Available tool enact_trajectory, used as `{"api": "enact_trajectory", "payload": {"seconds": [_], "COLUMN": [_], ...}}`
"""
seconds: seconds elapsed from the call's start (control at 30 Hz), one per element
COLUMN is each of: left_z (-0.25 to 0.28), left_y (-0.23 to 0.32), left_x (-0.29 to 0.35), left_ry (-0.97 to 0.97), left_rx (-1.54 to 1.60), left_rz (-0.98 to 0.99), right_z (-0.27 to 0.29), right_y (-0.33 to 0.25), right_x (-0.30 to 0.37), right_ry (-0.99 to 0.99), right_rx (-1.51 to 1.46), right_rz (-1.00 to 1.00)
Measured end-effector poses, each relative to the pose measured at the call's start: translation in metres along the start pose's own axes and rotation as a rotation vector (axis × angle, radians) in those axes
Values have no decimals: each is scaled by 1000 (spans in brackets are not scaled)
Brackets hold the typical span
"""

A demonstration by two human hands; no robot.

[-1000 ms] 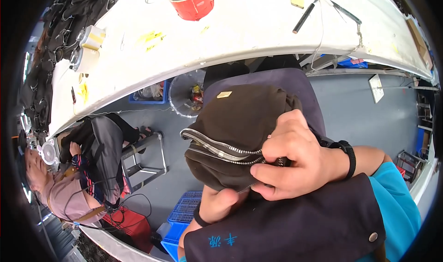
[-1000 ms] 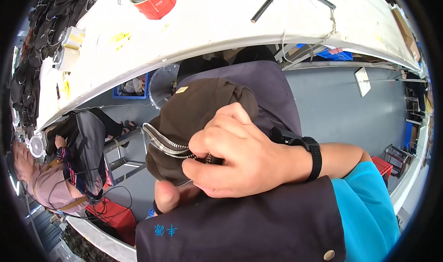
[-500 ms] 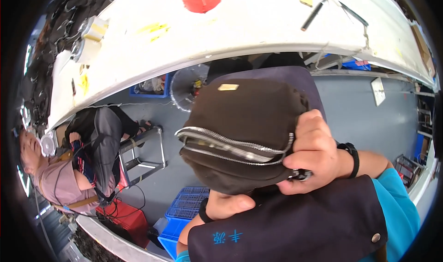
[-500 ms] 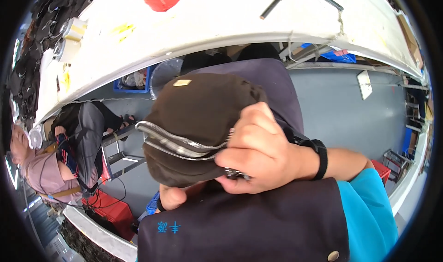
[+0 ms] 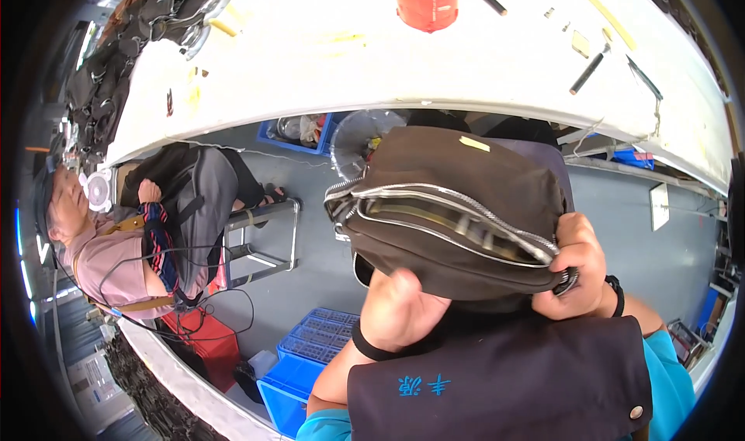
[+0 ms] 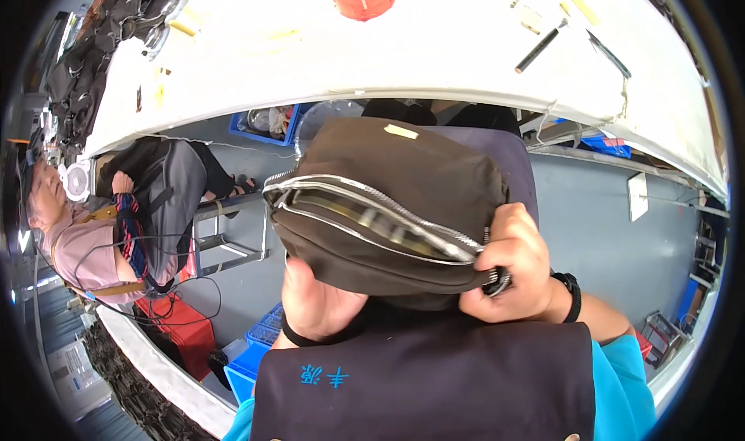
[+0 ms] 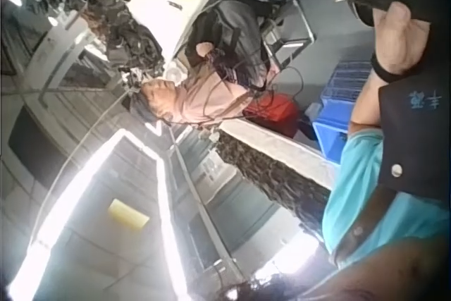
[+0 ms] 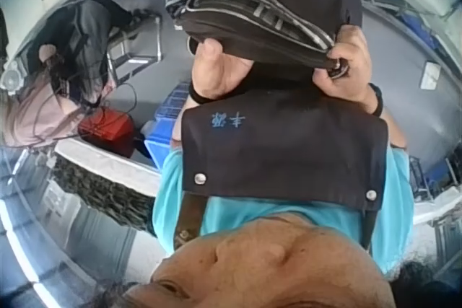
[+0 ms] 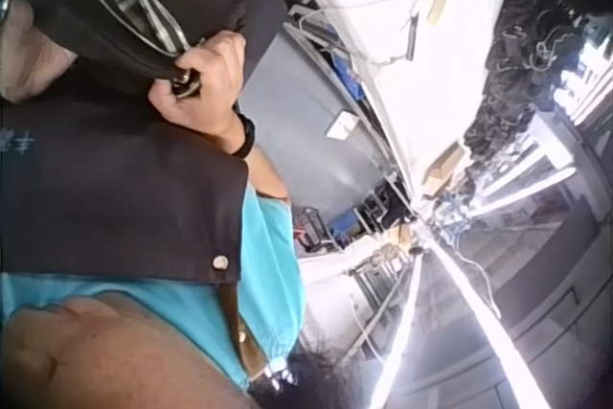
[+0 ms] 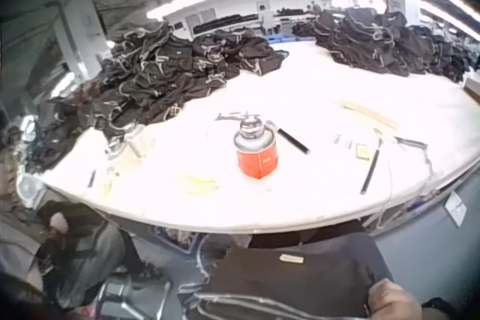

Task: Finishing a leather pouch by trimming loose threads and inspecting the zipper hardware.

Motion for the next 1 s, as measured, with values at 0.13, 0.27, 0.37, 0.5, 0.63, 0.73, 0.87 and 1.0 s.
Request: {"api": "enact_trajectory", "payload": {"seconds": [0.13,0.27,0.37,0.5,0.63,0.73,0.87,1.0], "left_z": [-18,-11,3,17,6,-6,-28,-28], "left_y": [-12,-15,5,8,1,2,10,4], "left_x": [12,10,-5,-14,-15,-14,-11,-9], "left_ry": [-76,63,127,161,216,179,-38,-41], "left_rx": [-135,-73,-102,51,197,8,-232,-240], "left_rz": [89,87,-110,-106,-26,-23,-231,-241], "right_z": [3,2,6,4,2,8,33,13], "right_y": [20,17,15,14,34,43,3,-46], "right_x": [11,4,17,20,24,24,-18,-62], "right_ry": [48,-6,-45,-74,-186,-261,-246,-201], "right_rx": [-100,-90,54,116,107,116,24,-46], "right_rz": [-122,-98,7,55,-50,-194,-175,93]}}
Point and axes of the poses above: each hand's wrist, its own x-axis away from the middle knuckle, its own z-axis out of the back of the hand, y = z × x, the point moved 8 cm from there along -x, towards the middle knuckle, and after that the axes turned 12 degrees about -z, right-handed, at the moved point
